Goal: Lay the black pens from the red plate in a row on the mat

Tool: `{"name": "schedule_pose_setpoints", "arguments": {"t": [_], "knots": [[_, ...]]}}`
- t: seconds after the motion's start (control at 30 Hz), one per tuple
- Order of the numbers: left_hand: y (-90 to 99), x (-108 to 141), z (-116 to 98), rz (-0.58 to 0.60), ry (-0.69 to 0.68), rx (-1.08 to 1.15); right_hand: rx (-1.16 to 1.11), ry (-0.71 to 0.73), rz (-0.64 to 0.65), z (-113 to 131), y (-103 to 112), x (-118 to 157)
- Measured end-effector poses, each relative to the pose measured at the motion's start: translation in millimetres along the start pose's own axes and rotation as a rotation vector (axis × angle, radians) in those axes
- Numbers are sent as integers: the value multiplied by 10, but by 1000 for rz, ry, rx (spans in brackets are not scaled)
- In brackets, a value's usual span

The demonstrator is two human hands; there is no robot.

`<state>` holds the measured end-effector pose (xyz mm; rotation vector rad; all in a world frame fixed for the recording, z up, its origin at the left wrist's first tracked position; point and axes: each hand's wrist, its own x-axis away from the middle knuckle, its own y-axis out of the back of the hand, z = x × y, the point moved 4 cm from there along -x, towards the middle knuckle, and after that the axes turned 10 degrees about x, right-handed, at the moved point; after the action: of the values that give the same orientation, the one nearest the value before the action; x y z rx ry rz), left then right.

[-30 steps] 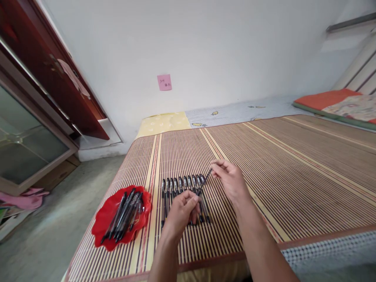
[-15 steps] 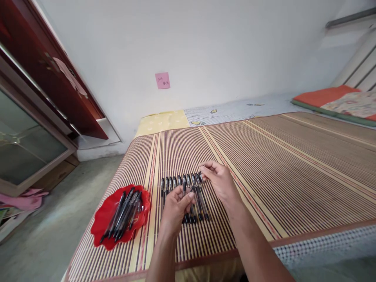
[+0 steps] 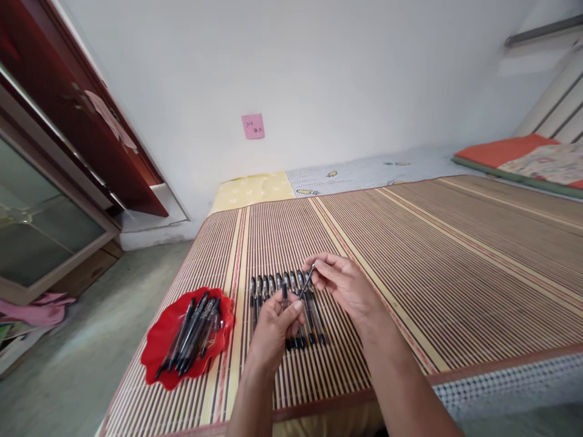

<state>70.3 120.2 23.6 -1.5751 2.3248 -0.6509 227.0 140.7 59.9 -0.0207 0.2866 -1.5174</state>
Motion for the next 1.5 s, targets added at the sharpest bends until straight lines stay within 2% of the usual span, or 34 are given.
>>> {"name": "schedule_pose_setpoints", "arguments": {"t": [0.13,0.27,0.5,0.6,0.7,0.8,0.9,0.97,1.07,1.17,1.33,1.43,1.5], "knots": [[-123,42,-32,126,102,102,-44,3,62,39,-40,33],[-137,48,-43,113,82,127,-22,16,75,56,-67,29],[-67,15,2,-6,-45,-46,208,64,-155,151,-122,50],[-68,5,-40,-42,-113,-151,282,-29,-99,59,-200,54],[-87,21,-104,-128,-191,-268,344,-114,-22,-62,-279,54],[-148,61,-142,-176,-229,-373,408,-113,18,-75,-297,58],[-220,86,-139,-97,-203,-457,443,-99,83,-3,-181,73],[-206,87,-144,-71,-204,-510,453,-116,115,25,-6,86],[-74,66,-169,-139,-205,-564,532,-203,116,-55,328,99],[51,46,-207,-197,-199,-575,656,-317,107,-270,558,85],[69,32,-194,-162,-155,-569,805,-434,42,-631,581,-6],[39,24,-139,-125,-118,-607,894,-427,-18,-724,518,-61],[-4,30,-104,-91,-92,-713,947,-425,-42,-750,476,-82]]}}
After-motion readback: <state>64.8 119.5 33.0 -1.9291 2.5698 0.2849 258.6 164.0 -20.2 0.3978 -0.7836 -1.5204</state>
